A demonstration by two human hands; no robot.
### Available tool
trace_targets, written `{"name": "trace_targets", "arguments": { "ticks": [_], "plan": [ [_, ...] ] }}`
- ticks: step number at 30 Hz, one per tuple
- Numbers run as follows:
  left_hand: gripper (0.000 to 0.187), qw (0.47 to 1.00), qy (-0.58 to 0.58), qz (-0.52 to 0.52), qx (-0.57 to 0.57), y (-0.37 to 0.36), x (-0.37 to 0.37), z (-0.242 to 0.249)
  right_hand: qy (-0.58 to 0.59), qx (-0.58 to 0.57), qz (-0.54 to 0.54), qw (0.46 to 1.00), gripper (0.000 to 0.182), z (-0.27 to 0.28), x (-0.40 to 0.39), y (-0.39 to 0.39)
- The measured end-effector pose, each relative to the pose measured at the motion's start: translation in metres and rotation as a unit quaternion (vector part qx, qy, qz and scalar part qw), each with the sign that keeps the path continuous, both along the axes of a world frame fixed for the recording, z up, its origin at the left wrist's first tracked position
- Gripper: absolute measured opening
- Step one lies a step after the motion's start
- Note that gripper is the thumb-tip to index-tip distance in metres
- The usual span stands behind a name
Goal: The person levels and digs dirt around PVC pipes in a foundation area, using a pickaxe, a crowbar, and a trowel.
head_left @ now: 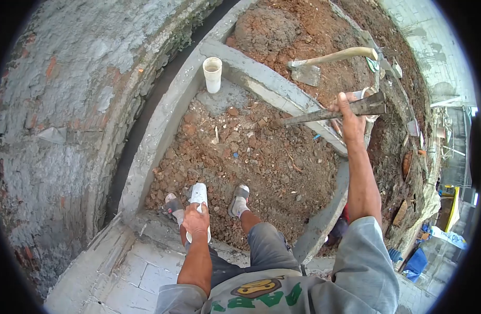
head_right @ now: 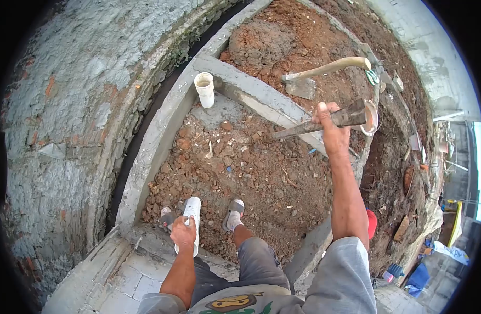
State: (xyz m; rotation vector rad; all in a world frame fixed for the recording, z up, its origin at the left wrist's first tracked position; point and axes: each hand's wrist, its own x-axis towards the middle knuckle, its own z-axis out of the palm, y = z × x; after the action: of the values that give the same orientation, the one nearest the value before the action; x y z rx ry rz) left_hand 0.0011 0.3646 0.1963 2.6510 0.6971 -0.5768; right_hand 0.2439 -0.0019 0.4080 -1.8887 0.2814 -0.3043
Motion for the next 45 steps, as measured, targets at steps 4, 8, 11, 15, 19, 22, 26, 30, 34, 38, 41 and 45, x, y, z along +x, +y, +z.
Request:
{"name": "trace_targets", "arguments": {
  "ticks": [4, 8, 11, 15, 19, 22, 26, 30, 34, 38, 41, 45],
  "plan": [
    [0.029, 1.000, 0.009, 0.004, 0.004, 0.003, -0.006, -0.007, -0.102, 0.098, -0.032, 0.990, 0.025, 0.085, -0.019, -0.034],
    [0.032, 0.998, 0.053, 0.018, 0.007, 0.001, 0.004, -0.001, -0.182, 0.047, -0.039, 0.981, 0.027, 0.245, -0.046, -0.079],
    [0.034, 0.998, 0.060, 0.019, 0.003, -0.001, 0.007, 0.002, -0.227, -0.045, 0.095, 0.968, 0.023, 0.382, -0.078, -0.137],
    [0.032, 0.999, 0.050, 0.005, 0.021, -0.006, 0.006, 0.006, -0.232, -0.181, -0.075, 0.953, 0.029, 0.398, -0.082, -0.075],
    [0.030, 0.999, 0.032, -0.015, 0.041, -0.006, 0.002, -0.003, -0.273, 0.030, -0.096, 0.957, 0.021, 0.163, -0.058, -0.089],
    [0.033, 0.997, 0.049, -0.039, 0.048, -0.009, 0.005, 0.001, -0.148, 0.108, -0.242, 0.953, 0.018, -0.068, -0.076, -0.121],
    [0.039, 0.994, 0.078, -0.033, 0.064, -0.014, 0.005, 0.003, -0.091, 0.026, -0.188, 0.978, 0.019, -0.064, -0.083, -0.131],
    [0.037, 0.998, 0.048, -0.023, 0.036, 0.014, 0.005, -0.044, 0.008, 0.072, -0.252, 0.965, 0.028, -0.075, -0.083, -0.126],
    [0.029, 0.986, -0.062, -0.019, -0.156, 0.026, 0.039, -0.048, 0.159, -0.047, -0.222, 0.961, 0.047, -0.064, -0.106, -0.123],
    [0.023, 0.936, -0.138, 0.056, -0.318, -0.020, 0.094, 0.023, 0.286, -0.116, -0.144, 0.940, 0.063, -0.051, -0.138, -0.135],
    [0.026, 0.962, -0.154, -0.083, -0.210, -0.057, 0.119, 0.074, 0.304, -0.091, -0.159, 0.935, 0.078, -0.031, -0.154, -0.123],
    [0.028, 0.962, -0.150, -0.178, -0.146, -0.056, 0.136, 0.037, 0.087, -0.040, -0.252, 0.963, 0.082, 0.012, -0.111, -0.094]
  ]
}}
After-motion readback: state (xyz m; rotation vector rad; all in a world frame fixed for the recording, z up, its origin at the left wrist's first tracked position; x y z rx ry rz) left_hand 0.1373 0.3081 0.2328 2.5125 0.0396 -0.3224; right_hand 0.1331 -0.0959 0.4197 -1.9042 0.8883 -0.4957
